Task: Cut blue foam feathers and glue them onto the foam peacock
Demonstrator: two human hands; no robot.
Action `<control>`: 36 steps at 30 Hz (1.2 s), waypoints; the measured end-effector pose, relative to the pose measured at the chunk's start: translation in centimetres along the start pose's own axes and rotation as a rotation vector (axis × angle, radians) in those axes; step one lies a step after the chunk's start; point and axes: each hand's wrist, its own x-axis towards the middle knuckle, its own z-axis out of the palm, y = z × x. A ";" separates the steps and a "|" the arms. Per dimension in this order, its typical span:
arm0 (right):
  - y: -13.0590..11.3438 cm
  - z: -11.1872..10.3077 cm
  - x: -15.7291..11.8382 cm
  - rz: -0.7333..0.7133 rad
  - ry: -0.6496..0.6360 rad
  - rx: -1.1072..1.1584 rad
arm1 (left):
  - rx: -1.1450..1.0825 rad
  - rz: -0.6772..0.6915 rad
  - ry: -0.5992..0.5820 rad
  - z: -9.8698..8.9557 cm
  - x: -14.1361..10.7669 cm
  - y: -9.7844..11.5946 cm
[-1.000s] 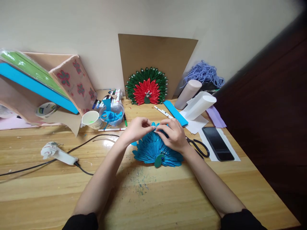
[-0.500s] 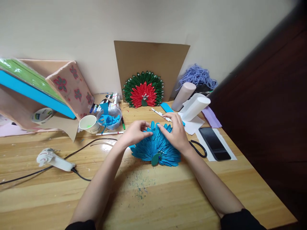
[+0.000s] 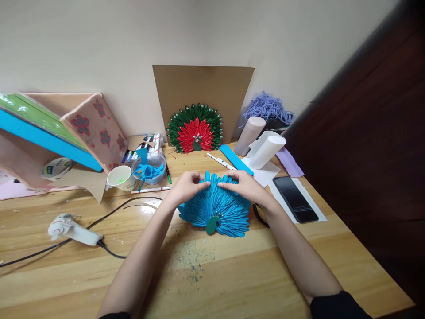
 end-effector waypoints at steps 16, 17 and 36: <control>0.6 -0.2 0.5 0.070 0.089 0.061 | 0.034 -0.010 -0.002 -0.6 0.5 -0.5; 0.8 -0.4 0.6 0.086 0.108 0.096 | 0.051 -0.006 0.014 -0.9 0.5 -0.5; 5.5 -2.6 -4.0 0.285 0.403 0.445 | -0.247 -0.025 0.134 -1.5 1.0 -0.7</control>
